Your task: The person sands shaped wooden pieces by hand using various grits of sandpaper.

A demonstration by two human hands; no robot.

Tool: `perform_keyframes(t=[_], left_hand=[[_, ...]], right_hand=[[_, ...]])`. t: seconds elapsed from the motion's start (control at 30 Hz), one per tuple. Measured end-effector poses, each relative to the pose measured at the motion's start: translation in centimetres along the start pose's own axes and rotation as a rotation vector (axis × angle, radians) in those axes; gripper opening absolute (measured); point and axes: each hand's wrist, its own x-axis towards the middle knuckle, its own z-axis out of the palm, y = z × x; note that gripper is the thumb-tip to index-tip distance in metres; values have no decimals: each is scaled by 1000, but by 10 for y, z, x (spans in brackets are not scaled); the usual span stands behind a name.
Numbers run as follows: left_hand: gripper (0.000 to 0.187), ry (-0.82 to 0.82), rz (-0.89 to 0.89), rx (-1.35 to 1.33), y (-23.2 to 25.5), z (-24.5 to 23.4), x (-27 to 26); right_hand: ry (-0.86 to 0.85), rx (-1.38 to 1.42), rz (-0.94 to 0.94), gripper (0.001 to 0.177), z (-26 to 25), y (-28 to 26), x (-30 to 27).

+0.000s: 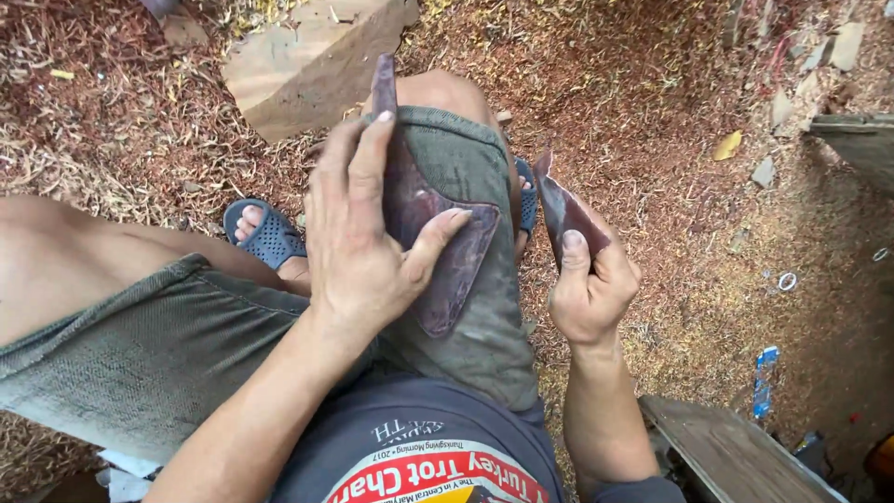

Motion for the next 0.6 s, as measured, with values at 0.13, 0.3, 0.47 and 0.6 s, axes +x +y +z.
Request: perform_keyframes(t=[0.13,0.3,0.47,0.6], left_hand=[[104,-119,-145,38,15,-9,0],[115,-286,-258,-5,25,-17,-15],[122,-355,-315,-111,22,-24,-40],[123,-330,-174,-17,13,-36,-32]], right_hand=[[-39,-28,-20,25,4,1,1],[-23,-2,13,25,5,5,-1],[-26,-28,-13,24,7,10,-3],[-40,-19,-37,24,6,10,-2]])
